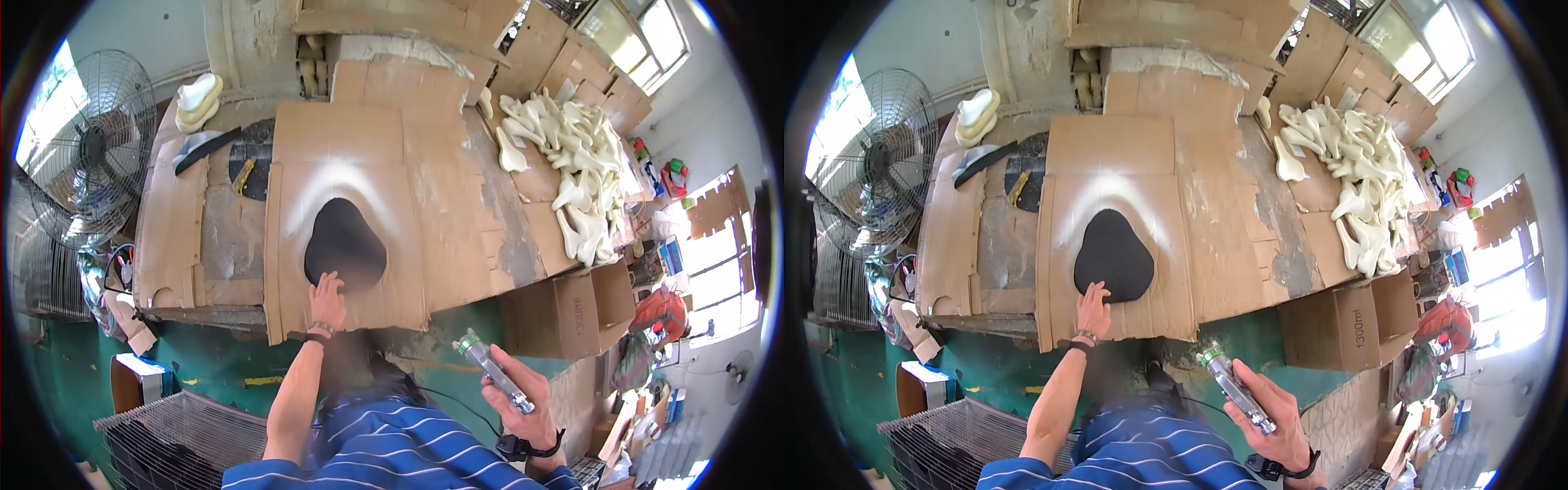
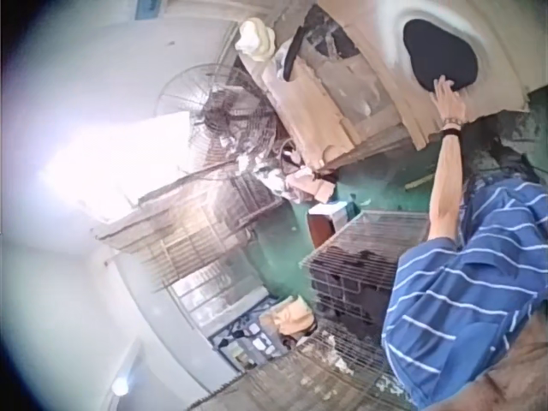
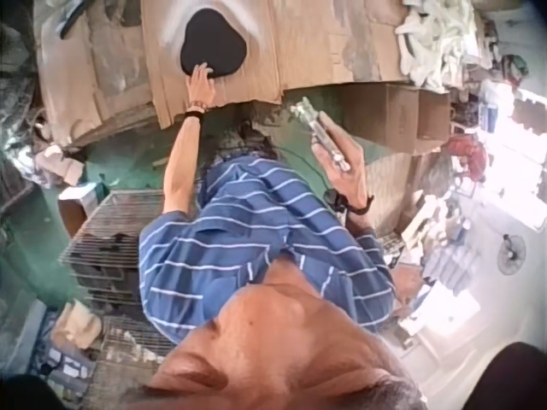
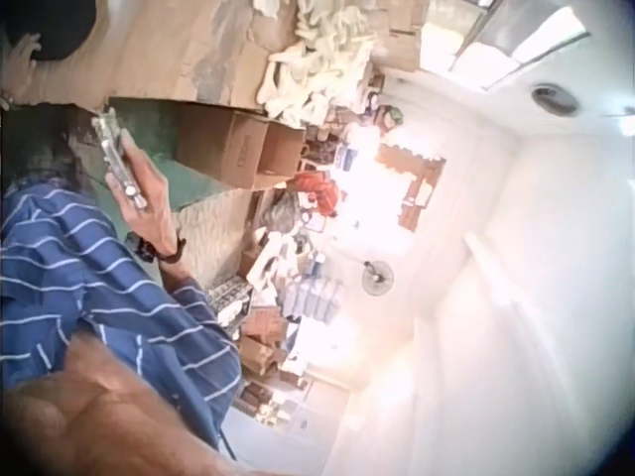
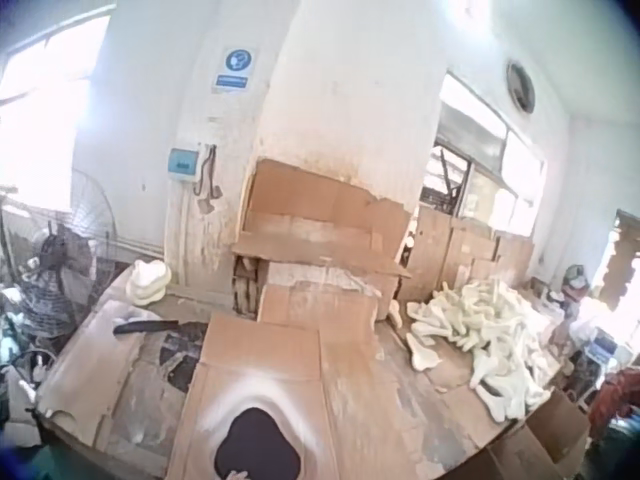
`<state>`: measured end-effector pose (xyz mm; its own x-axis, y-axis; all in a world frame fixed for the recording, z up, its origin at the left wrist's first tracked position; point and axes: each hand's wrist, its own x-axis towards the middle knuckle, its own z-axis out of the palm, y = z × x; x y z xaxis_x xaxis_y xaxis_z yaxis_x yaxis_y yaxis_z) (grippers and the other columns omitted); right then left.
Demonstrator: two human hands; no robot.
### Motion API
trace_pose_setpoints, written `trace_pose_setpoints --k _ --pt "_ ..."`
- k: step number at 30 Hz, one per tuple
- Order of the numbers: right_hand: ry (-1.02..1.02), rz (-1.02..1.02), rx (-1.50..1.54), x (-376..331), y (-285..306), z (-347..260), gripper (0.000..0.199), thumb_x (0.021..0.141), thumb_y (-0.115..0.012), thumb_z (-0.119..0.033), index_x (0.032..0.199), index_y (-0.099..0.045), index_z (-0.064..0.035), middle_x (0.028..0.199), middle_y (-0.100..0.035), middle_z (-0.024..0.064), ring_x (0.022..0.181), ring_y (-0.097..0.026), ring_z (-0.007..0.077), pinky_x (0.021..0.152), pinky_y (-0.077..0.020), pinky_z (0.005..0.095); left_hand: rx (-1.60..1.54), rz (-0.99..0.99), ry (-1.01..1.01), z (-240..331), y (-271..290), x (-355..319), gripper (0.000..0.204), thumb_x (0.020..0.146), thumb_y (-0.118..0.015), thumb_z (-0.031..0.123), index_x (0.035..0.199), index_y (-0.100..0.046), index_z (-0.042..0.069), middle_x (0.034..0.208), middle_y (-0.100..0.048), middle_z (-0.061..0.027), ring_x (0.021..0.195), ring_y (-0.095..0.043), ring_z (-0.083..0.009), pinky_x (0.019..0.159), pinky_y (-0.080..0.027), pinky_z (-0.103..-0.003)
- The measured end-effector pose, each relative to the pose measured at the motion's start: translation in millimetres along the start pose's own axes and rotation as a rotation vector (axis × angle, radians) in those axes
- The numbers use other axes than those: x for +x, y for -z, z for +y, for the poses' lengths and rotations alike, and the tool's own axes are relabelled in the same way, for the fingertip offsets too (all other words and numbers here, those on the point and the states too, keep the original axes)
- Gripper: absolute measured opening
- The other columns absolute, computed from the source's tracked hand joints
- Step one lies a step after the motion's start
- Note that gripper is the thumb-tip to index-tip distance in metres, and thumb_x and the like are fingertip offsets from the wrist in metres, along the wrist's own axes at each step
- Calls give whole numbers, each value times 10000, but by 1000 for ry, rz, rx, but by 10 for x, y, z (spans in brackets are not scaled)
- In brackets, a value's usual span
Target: The person repeatedly picks up black shoe parts from a wire rack and places them on a cardboard-covered workbench. They use a spray gun to apply a coating to the parts, then return them to the rack. The process is repeated for multiple items in a workshop setting.
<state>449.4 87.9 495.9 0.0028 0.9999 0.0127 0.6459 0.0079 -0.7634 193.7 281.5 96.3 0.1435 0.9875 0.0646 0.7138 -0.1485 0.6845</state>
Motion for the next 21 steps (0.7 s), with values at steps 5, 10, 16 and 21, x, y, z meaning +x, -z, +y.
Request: trace_pose_setpoints --k 5,10,16,21 --pt "-29 -101 -70 -70 183 18 587 844 -781 -28 1395 -581 3 1096 -709 204 893 -707 330 804 -559 358 -205 226 -72 58 265 -214 341 852 -602 -49 1180 -595 43 1409 -577 -177 1396 -477 -378 1165 -369 -455" --pt "18 -282 5 18 113 -19 623 822 -790 -14 1406 -571 -5 1089 -711 204 897 -704 337 818 -560 362 -453 234 333 -243 582 -978 250 909 -624 13 1159 -635 5 1084 -728 -146 1016 -698 -252 916 -532 -357" --pt "40 -101 12 246 55 60 605 823 -768 12 1395 -571 4 1058 -701 213 878 -701 353 785 -555 371 -258 86 640 -1271 448 -2085 201 924 -641 78 1105 -673 -3 874 -756 -101 790 -722 -162 750 -567 -306" --pt "6 -30 -21 159 197 189 586 826 -762 14 1383 -579 20 1060 -704 213 892 -705 348 790 -555 372 -232 -250 1055 -2125 16 -3142 251 837 -683 113 1081 -736 80 864 -746 -114 783 -739 -240 722 -593 -396"
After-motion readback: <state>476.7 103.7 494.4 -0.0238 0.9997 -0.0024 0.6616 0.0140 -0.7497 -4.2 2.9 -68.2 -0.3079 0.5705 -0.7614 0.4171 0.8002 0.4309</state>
